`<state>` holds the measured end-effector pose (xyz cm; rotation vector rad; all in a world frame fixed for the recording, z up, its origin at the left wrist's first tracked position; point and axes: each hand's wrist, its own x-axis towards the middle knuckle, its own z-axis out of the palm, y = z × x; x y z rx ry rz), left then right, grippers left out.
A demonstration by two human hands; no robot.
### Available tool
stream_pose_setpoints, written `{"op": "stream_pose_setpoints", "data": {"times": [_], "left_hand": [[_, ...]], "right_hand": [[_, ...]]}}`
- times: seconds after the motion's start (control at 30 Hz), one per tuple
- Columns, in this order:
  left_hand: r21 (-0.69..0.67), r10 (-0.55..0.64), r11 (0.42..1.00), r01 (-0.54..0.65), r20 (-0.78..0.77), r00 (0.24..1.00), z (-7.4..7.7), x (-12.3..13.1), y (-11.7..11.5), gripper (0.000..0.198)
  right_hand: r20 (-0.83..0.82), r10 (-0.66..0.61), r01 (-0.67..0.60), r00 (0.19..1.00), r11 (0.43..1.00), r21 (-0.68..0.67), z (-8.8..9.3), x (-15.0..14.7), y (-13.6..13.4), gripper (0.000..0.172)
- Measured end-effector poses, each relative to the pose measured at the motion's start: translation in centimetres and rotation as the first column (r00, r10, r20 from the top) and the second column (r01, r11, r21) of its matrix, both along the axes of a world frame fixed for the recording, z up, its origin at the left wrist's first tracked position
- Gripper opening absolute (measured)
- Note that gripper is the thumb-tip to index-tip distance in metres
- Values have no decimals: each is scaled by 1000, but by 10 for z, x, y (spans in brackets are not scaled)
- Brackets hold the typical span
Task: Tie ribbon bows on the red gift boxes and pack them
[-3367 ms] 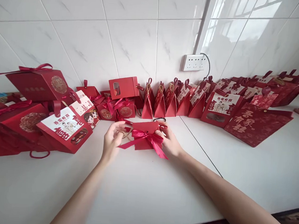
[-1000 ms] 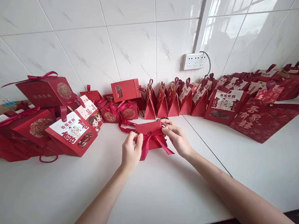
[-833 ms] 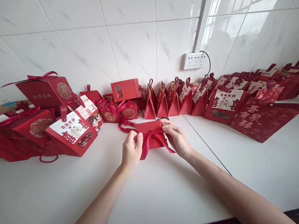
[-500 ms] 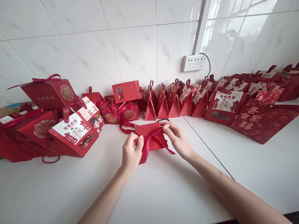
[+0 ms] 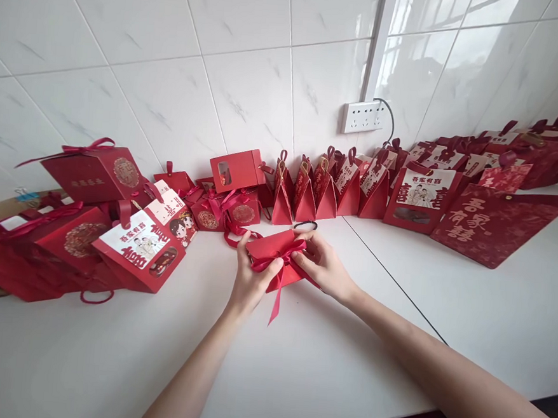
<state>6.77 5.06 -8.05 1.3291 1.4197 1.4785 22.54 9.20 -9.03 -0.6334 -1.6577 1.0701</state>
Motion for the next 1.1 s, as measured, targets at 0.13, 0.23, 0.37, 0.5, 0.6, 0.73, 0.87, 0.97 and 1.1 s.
{"op": "stream_pose_setpoints", "data": {"times": [0.13,0.23,0.37,0.5,0.6,0.73,0.87,0.97,1.1], "left_hand": [[-6,-24,1000,24,19,1000,1,-2,1,71],[23,-7,1000,7,7,1000,1,-8,4,62],[34,55,998,-56,19,998,3,-19,9,59],[62,83,995,-82,-11,996,7,-23,10,52],[97,54,994,-52,-24,998,7,-21,9,53],[69,10,998,-10,-8,1000,4,-18,8,58],[43,24,999,-24,1,1000,2,-19,9,57],[27,31,999,-31,6,999,2,-20,9,58],[13,15,1000,-16,28,999,1,-19,9,61]], "right_hand": [[63,-261,243,963,948,203,6,5,-9,16],[-48,-483,443,875,754,485,13,11,-21,11],[301,-276,73,913,834,547,14,8,-33,30],[605,163,-174,779,984,-40,10,-5,-38,42],[447,389,-223,805,898,-380,9,-13,-40,39],[354,405,-231,843,867,-441,11,-17,-41,32],[386,402,-242,830,884,-400,11,-14,-40,31],[389,440,-274,809,868,-413,10,-13,-39,29],[385,471,-309,794,857,-412,10,-11,-38,29]]}}
